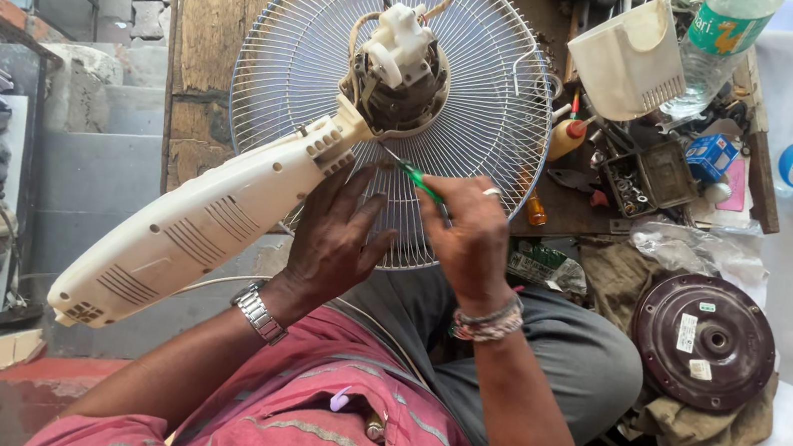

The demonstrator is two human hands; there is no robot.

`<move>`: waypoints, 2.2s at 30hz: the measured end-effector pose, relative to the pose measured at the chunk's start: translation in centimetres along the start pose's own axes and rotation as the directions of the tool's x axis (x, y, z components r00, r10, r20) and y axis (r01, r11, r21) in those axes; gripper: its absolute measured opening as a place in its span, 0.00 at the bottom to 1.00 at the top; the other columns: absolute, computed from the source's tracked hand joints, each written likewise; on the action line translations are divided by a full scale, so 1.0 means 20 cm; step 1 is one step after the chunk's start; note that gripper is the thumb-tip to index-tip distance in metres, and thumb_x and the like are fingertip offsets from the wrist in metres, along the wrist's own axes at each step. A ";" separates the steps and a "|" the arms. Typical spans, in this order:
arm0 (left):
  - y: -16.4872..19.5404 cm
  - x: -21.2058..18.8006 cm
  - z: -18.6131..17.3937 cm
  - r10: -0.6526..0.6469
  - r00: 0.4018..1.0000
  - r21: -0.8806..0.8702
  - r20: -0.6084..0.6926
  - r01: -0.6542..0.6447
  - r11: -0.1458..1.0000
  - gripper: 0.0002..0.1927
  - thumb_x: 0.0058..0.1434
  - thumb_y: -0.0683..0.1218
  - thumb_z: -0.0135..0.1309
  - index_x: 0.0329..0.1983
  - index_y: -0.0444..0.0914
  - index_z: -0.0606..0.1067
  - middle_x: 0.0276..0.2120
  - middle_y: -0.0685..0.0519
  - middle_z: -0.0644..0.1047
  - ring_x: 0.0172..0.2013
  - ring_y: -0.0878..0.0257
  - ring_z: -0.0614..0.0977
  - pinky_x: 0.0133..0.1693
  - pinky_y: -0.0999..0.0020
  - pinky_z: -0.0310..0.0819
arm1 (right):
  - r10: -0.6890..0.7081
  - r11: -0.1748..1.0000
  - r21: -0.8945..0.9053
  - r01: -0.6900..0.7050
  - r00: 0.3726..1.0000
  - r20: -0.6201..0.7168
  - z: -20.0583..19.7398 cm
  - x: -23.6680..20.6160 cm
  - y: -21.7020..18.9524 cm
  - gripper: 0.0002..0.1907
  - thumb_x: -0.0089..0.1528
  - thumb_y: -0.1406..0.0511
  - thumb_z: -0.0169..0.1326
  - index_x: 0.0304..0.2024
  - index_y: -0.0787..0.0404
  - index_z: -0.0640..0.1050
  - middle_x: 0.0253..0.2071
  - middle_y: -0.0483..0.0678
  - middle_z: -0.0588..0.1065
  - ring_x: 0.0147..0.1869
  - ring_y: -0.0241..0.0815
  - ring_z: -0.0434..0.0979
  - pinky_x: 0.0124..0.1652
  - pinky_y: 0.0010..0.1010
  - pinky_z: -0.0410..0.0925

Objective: The person repairs a pedestal fan by adjusting internal components with a screwdriver, testing the fan by plugging in the cord, and manipulating the fan head and wiring. The person uses both hands to hold the fan and tools while seated on the floor.

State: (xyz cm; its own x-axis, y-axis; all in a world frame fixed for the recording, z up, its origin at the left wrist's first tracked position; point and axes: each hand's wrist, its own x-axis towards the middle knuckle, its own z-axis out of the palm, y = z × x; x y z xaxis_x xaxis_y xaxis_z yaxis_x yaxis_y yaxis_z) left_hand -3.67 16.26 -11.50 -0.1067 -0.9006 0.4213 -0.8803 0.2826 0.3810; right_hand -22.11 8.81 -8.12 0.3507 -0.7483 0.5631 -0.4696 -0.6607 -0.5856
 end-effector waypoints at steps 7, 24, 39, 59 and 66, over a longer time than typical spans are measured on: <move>-0.04 -0.02 0.02 -0.061 0.998 0.028 -0.001 0.061 0.998 0.31 0.58 0.52 0.62 0.61 0.30 0.73 0.65 0.36 0.68 0.65 0.40 0.67 0.64 0.47 0.62 | -0.203 0.962 -0.177 0.207 0.978 0.042 0.16 0.08 -0.07 0.08 0.62 0.69 0.66 0.41 0.63 0.79 0.37 0.50 0.79 0.42 0.46 0.78 0.44 0.37 0.72; -0.07 -0.01 0.04 -0.112 0.993 -0.032 -0.031 0.111 0.993 0.36 0.60 0.53 0.61 0.63 0.25 0.68 0.59 0.33 0.69 0.59 0.39 0.73 0.58 0.46 0.68 | -0.056 0.991 -0.120 0.061 0.998 0.039 0.20 0.03 -0.06 0.09 0.62 0.66 0.65 0.35 0.63 0.77 0.28 0.49 0.75 0.31 0.44 0.74 0.32 0.36 0.70; -0.11 -0.05 0.08 -0.089 0.996 -0.020 -0.031 0.088 0.996 0.36 0.62 0.54 0.60 0.64 0.24 0.68 0.66 0.31 0.64 0.66 0.37 0.66 0.65 0.43 0.59 | -0.092 0.991 -0.101 0.094 0.996 0.022 0.21 0.05 -0.09 0.08 0.61 0.68 0.65 0.36 0.63 0.77 0.29 0.50 0.76 0.34 0.47 0.75 0.34 0.37 0.70; 0.10 -0.21 0.01 0.420 0.907 -0.337 -0.040 -0.408 0.849 0.11 0.57 0.40 0.63 0.42 0.33 0.79 0.53 0.40 0.77 0.59 0.44 0.77 0.64 0.48 0.70 | -0.026 0.994 -0.108 0.033 0.998 0.063 0.16 -0.01 -0.08 0.08 0.62 0.67 0.65 0.36 0.63 0.78 0.28 0.50 0.75 0.32 0.47 0.74 0.33 0.38 0.69; 0.12 -0.22 0.01 0.427 0.904 -0.371 -0.016 -0.402 0.837 0.09 0.57 0.40 0.63 0.41 0.35 0.79 0.54 0.44 0.78 0.59 0.48 0.78 0.63 0.50 0.71 | 0.014 0.997 -0.078 -0.008 0.997 0.077 0.15 -0.01 -0.04 0.08 0.62 0.67 0.65 0.36 0.63 0.78 0.29 0.49 0.75 0.32 0.46 0.74 0.33 0.38 0.68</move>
State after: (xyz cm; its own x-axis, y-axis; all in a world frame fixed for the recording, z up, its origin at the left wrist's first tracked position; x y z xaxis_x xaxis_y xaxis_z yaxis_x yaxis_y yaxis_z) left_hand -5.36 20.76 -12.60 -0.4652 -0.6881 0.5569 -0.5224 0.7213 0.4549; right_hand -19.33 9.39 -9.54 0.4056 -0.7599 0.5080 -0.5339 -0.6481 -0.5431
